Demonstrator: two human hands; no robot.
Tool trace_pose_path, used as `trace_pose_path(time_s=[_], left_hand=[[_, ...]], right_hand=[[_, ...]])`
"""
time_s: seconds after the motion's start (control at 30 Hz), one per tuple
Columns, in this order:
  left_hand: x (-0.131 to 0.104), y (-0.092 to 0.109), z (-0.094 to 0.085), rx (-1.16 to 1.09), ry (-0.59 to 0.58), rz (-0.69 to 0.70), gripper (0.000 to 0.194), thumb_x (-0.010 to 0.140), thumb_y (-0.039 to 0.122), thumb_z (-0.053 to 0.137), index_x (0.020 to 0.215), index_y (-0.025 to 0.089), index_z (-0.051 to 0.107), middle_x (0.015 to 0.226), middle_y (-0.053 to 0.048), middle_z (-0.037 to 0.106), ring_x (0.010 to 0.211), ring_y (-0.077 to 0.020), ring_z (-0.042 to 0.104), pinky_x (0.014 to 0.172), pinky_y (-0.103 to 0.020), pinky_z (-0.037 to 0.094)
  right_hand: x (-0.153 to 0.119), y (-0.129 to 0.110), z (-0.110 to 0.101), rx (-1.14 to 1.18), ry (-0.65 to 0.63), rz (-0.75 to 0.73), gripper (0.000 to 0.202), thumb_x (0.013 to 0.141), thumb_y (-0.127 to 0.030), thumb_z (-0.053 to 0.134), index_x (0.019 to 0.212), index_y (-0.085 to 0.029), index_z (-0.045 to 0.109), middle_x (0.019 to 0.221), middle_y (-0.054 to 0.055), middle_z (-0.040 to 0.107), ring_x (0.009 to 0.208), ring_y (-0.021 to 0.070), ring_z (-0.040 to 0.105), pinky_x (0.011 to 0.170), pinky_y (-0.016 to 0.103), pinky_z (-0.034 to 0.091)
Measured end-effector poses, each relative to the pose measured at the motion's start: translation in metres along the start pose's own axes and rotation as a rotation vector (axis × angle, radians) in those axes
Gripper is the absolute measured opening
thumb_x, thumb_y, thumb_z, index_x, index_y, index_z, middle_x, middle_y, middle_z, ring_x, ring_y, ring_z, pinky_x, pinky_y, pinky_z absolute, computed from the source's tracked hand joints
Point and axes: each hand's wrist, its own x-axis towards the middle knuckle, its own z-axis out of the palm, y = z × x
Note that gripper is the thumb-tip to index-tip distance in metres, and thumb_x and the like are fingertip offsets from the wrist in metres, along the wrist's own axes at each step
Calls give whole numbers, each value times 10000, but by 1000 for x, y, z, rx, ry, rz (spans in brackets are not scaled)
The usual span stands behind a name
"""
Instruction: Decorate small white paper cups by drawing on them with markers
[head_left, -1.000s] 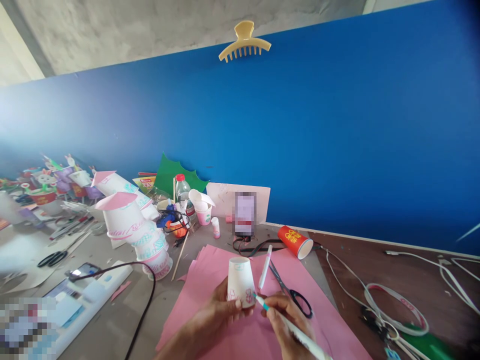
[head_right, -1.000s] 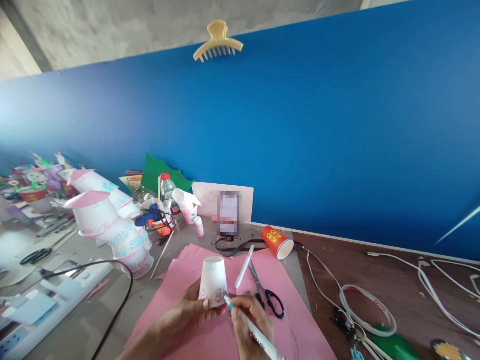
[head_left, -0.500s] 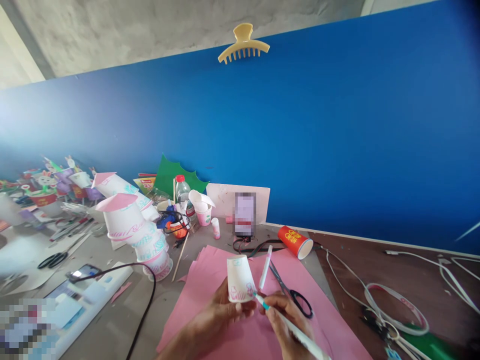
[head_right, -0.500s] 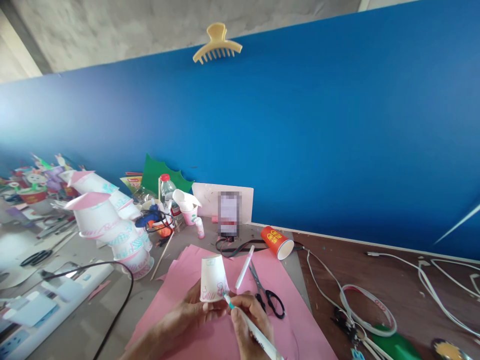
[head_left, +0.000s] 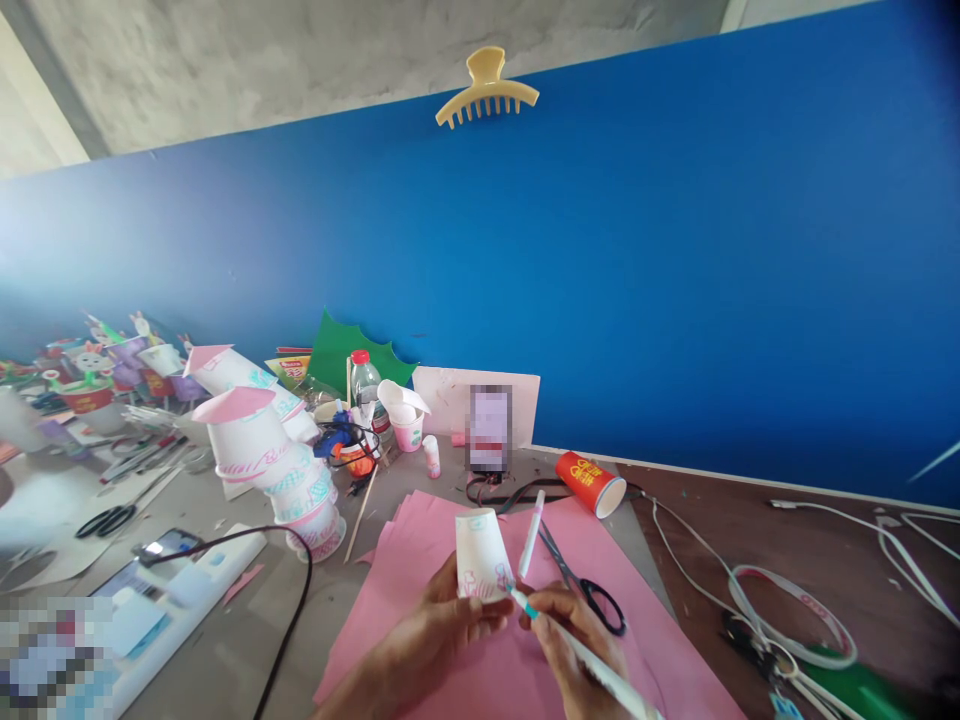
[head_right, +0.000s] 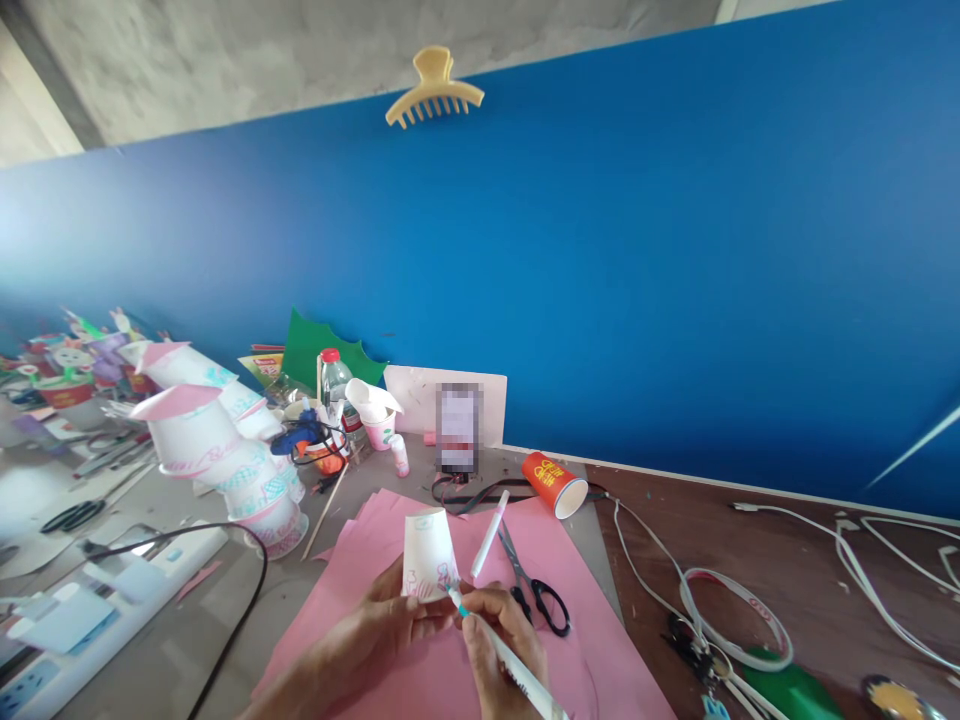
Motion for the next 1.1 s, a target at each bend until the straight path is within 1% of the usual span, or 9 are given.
trace_pose_path(time_s=[0.1, 0.27, 0.33, 0.43, 0.53, 0.67, 0.77, 0.97, 1.1], left_hand=[[0, 2, 3, 2, -3, 3, 529, 691, 386, 804, 1142, 159, 646, 1114, -148, 701, 971, -260, 654, 927, -408, 424], [0, 6, 5, 27, -17, 4, 559, 680, 403, 810, 1140, 142, 629, 1074, -157, 713, 960, -271, 655, 902, -402, 427], [0, 6, 5, 33, -16, 6, 551, 685, 398, 806, 1137, 138, 628, 1070, -155, 711, 944, -269, 653, 889, -400, 431], [1, 5, 4, 28, -25, 21, 522, 698, 379, 797, 1131, 140, 630, 1073, -152, 706, 915, -257, 648, 837, -369, 435], [0, 4, 4, 33, -25, 14, 499, 704, 366, 792, 1124, 149, 634, 1082, -146, 703, 953, -272, 642, 845, -370, 427], [1, 4, 3, 50, -11, 8, 440, 721, 324, 778, 1116, 188, 639, 1078, -110, 709, 977, -270, 635, 852, -366, 416], [1, 3, 1, 34, -25, 12, 455, 713, 317, 785, 1125, 204, 629, 1077, -101, 714, 969, -256, 633, 835, -350, 410], [1, 3, 2, 19, -24, 9, 490, 694, 323, 798, 1131, 185, 625, 1049, -116, 723, 964, -262, 641, 843, -358, 413], [0, 4, 4, 27, -5, 1, 486, 692, 328, 800, 1120, 170, 629, 1069, -136, 722, 972, -263, 643, 847, -360, 420]], right_hand=[[-1, 2, -1, -9, -16, 12, 280, 841, -517, 656, 786, -248, 709, 673, 10, 662, 552, 154, 607, 492, 212, 491], [-3, 8, -1, -19, -21, 11, 315, 838, -547, 645, 775, -245, 707, 675, 21, 651, 661, 188, 649, 596, 240, 523], [-3, 9, -1, -36, -16, 11, 323, 838, -550, 643, 765, -241, 706, 677, 22, 648, 643, 183, 634, 572, 232, 508], [-2, 8, -2, -52, -32, 20, 317, 844, -540, 637, 759, -242, 699, 671, 12, 634, 546, 151, 562, 492, 216, 456], [-2, 7, -2, -50, -38, 35, 313, 845, -539, 635, 757, -246, 698, 672, 11, 631, 537, 148, 546, 492, 217, 448], [-3, 8, -2, -45, -50, 49, 312, 846, -541, 633, 766, -247, 698, 703, 22, 653, 554, 157, 572, 506, 228, 460], [-3, 9, -2, -42, -50, 51, 316, 848, -546, 627, 772, -248, 700, 721, 27, 668, 584, 167, 603, 531, 231, 480], [-4, 10, -1, -64, -27, 62, 348, 835, -583, 626, 758, -255, 713, 732, 37, 687, 757, 208, 667, 694, 251, 521], [-3, 6, -2, -41, -50, 49, 313, 848, -548, 629, 762, -255, 701, 721, 29, 670, 755, 203, 658, 638, 229, 505]])
